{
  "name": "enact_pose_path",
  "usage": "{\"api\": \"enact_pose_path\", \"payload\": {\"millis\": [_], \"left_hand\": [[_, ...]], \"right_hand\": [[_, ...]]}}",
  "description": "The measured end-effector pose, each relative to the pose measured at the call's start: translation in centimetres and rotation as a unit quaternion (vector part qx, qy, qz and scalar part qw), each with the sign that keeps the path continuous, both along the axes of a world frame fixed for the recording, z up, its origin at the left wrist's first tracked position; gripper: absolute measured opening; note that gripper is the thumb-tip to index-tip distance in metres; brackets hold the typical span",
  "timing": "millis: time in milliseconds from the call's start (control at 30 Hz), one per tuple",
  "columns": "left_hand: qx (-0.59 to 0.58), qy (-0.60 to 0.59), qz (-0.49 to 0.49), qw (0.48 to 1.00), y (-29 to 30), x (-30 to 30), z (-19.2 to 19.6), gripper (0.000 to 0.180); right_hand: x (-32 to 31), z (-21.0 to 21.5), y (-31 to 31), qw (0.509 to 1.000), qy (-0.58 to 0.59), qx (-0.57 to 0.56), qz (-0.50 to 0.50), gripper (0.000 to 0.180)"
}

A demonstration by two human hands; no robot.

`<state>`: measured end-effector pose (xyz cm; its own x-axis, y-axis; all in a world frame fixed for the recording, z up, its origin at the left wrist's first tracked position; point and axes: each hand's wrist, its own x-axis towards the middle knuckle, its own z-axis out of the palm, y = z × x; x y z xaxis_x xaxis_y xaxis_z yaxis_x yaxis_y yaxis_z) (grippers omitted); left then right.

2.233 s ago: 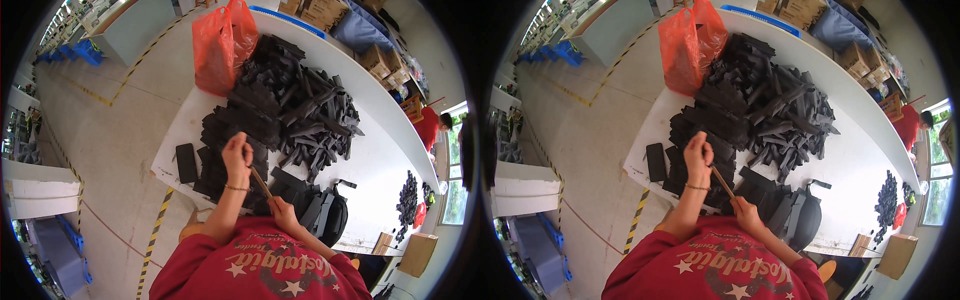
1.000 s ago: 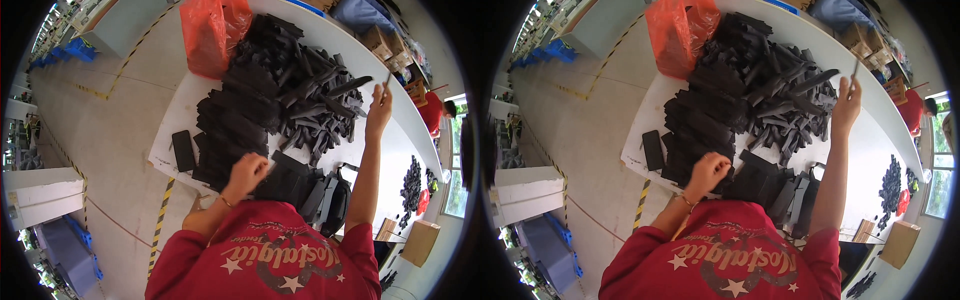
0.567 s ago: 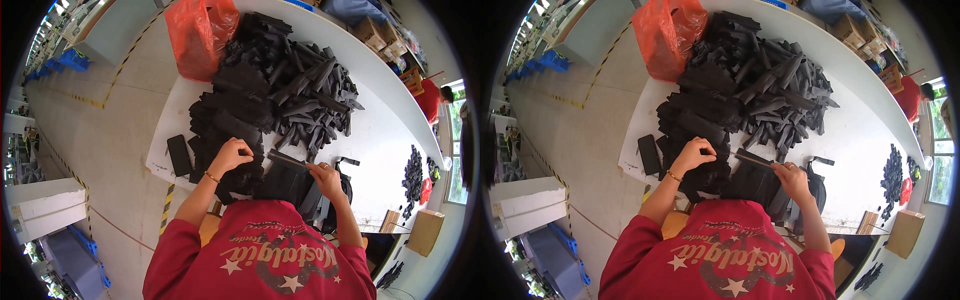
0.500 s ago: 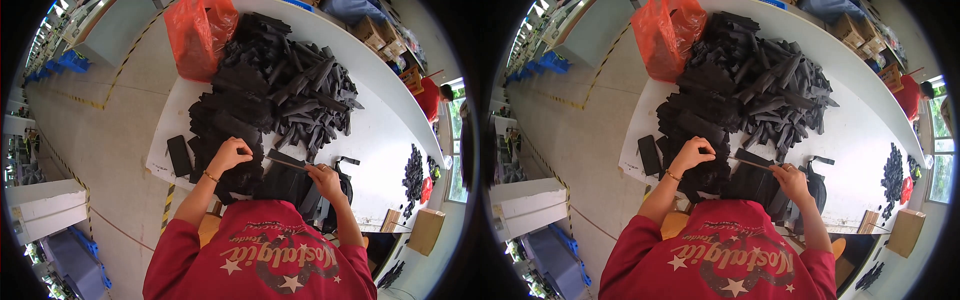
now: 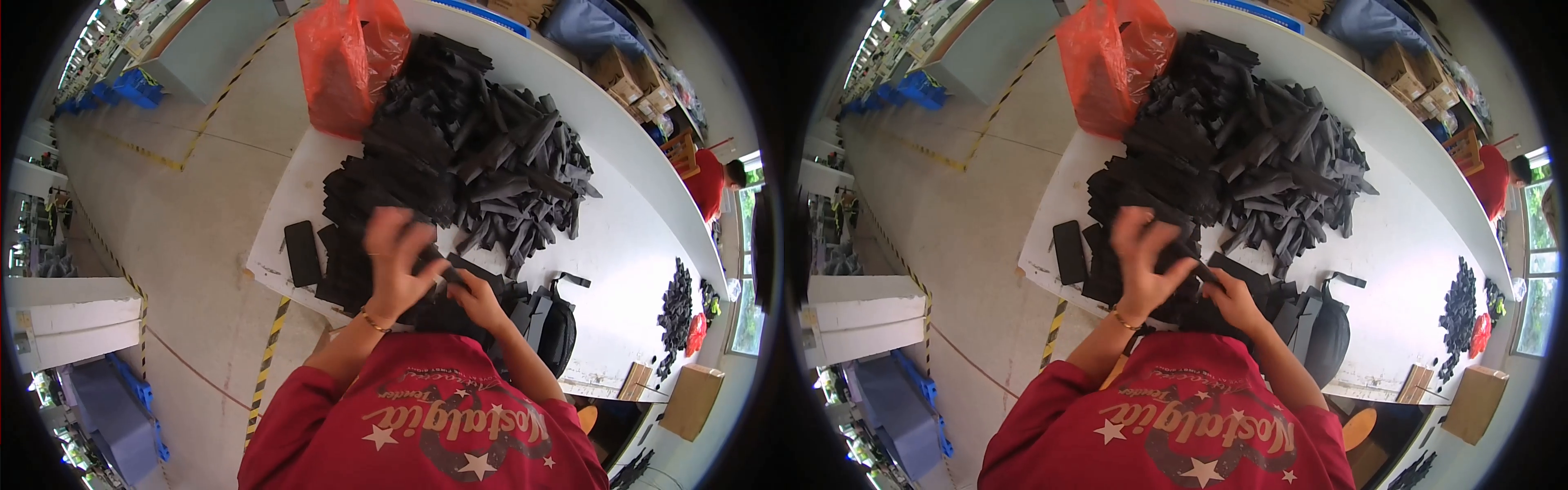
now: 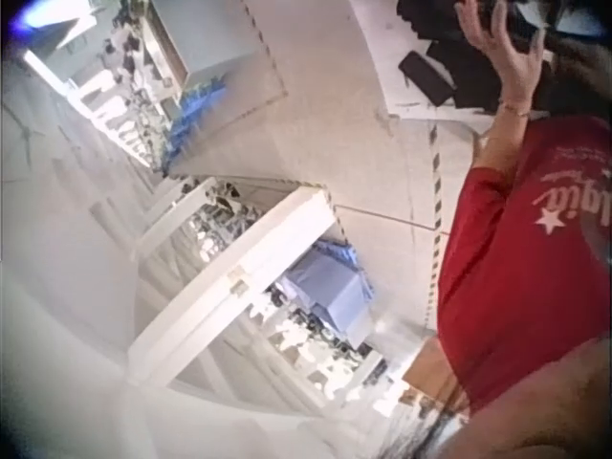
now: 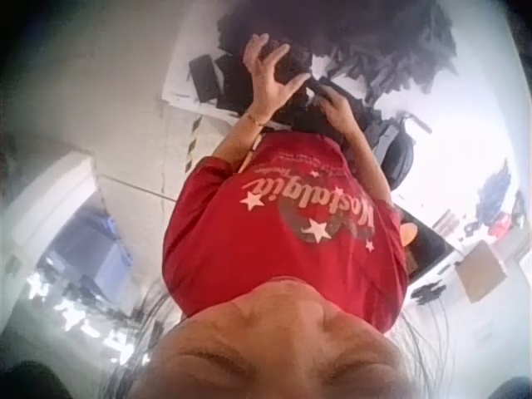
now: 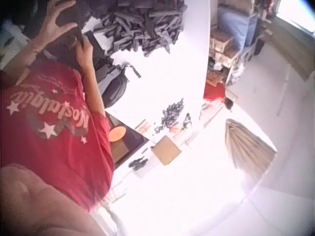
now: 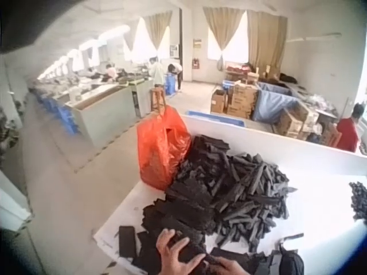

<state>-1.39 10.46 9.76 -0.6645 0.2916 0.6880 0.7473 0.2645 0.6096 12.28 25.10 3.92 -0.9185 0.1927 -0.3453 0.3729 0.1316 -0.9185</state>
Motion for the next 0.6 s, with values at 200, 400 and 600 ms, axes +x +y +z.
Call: {"api": "enact_pose_path", "payload": {"millis": [200, 400, 600], "left_hand": [[0.478, -0.677, -0.246, 0.502, 0.1, 2.9, -9.6, 0.025], [0.493, -0.687, -0.201, 0.495, 1.1, 3.6, -7.9, 0.020], [0.442, -0.710, -0.248, 0.489, 0.8, 4.5, -8.0, 0.025]], "right_hand": [[-1.7, -0.1, -3.8, 0.999, -0.001, -0.035, 0.003, 0.026], [-1.2, -1.5, -6.3, 0.945, 0.191, 0.241, -0.111, 0.034], [-1.3, -1.2, -6.7, 0.954, 0.211, 0.148, -0.153, 0.036]]}}
